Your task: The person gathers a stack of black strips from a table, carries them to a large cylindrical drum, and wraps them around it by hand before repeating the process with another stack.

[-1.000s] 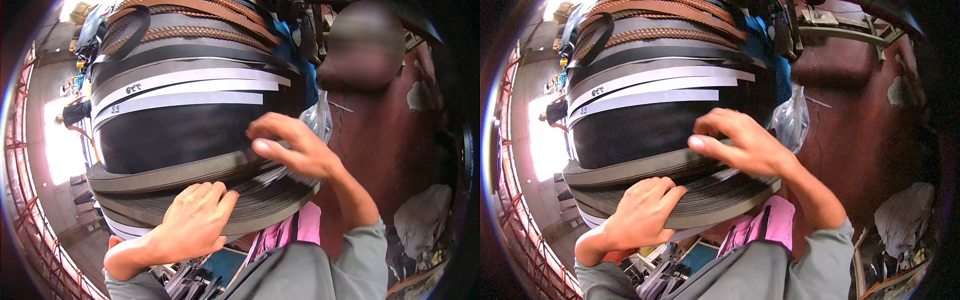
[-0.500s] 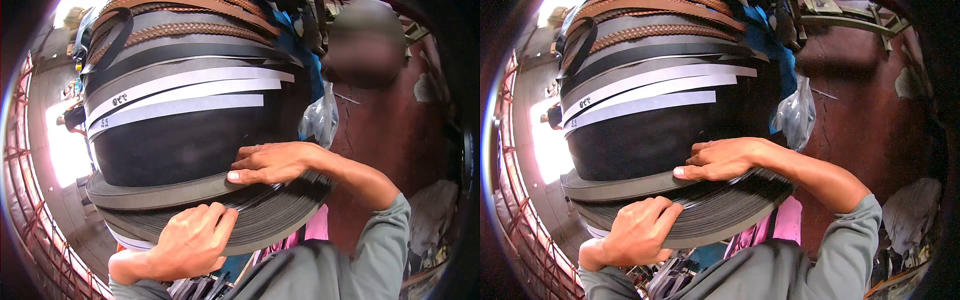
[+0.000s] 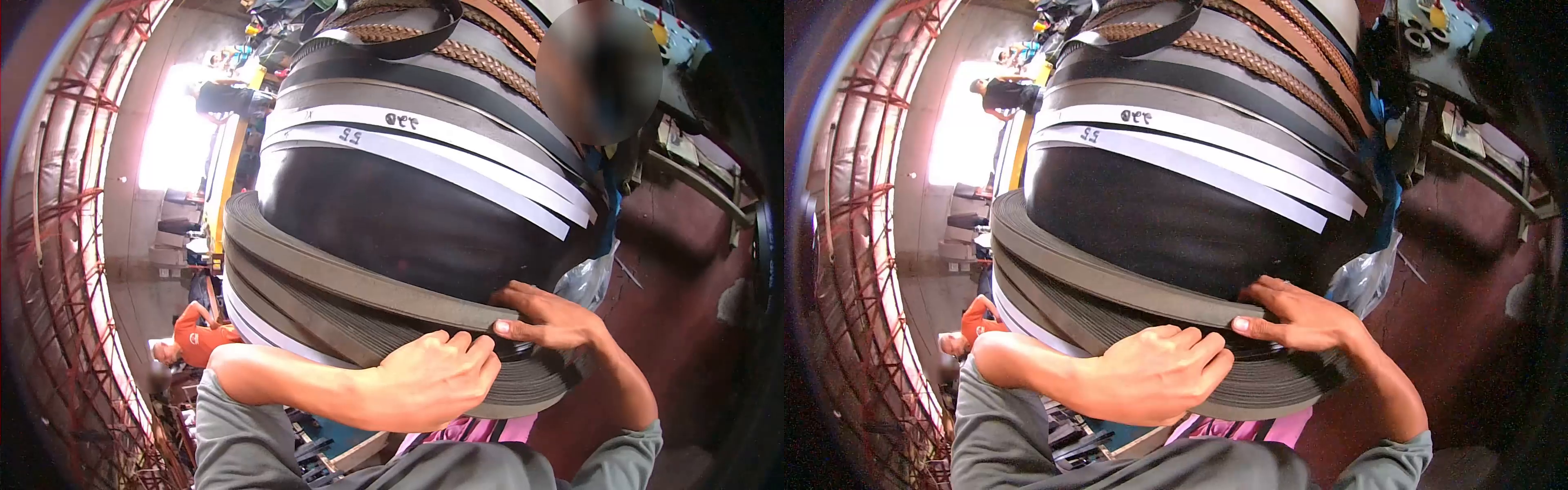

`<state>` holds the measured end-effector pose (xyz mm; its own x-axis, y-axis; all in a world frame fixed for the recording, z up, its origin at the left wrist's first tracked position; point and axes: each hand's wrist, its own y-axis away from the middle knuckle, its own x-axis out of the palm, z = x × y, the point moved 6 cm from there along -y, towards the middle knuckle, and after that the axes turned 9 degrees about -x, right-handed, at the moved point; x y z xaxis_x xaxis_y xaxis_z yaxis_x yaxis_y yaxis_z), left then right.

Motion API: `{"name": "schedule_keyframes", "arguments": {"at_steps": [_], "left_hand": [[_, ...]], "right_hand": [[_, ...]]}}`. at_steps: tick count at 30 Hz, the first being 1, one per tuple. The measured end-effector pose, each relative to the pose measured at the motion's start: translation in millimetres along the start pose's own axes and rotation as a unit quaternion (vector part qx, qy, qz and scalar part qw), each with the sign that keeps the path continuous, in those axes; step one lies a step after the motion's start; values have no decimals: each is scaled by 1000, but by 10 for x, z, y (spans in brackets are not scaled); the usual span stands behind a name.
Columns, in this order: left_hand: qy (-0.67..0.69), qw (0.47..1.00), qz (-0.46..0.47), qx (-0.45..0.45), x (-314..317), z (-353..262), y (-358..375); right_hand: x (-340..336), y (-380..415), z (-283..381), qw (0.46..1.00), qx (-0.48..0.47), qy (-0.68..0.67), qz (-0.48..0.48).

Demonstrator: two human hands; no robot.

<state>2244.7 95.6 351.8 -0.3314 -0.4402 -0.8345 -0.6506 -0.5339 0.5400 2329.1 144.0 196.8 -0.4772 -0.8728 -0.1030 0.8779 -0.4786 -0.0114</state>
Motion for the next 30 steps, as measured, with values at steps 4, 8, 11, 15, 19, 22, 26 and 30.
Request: {"name": "schedule_keyframes", "arguments": {"at_steps": [4,8,11,15,19,22,26,30], "left_hand": [[-32,999,-12,2,-66,-10,23],[-24,1000,5,-12,-65,-20,21],[-15,1000,16,-3,-106,-44,1],[-5,1000,16,-12,-97,-47,10],[-20,999,25,-9,-99,-62,35],[-18,999,27,-13,-98,-60,36],[-1,1000,23,-20,-160,-84,-48],[-9,1000,22,-20,-167,-85,-51]], "right_hand": [[-8,-52,133,998,-47,34,15],[55,11,165,993,-89,57,-46],[122,84,178,994,-78,51,-58],[124,109,223,989,-100,73,-81],[114,143,256,993,-81,73,-46],[119,114,147,996,-83,2,-30],[145,28,96,997,-52,-30,-42],[115,-17,121,995,-78,-5,-65]]}}
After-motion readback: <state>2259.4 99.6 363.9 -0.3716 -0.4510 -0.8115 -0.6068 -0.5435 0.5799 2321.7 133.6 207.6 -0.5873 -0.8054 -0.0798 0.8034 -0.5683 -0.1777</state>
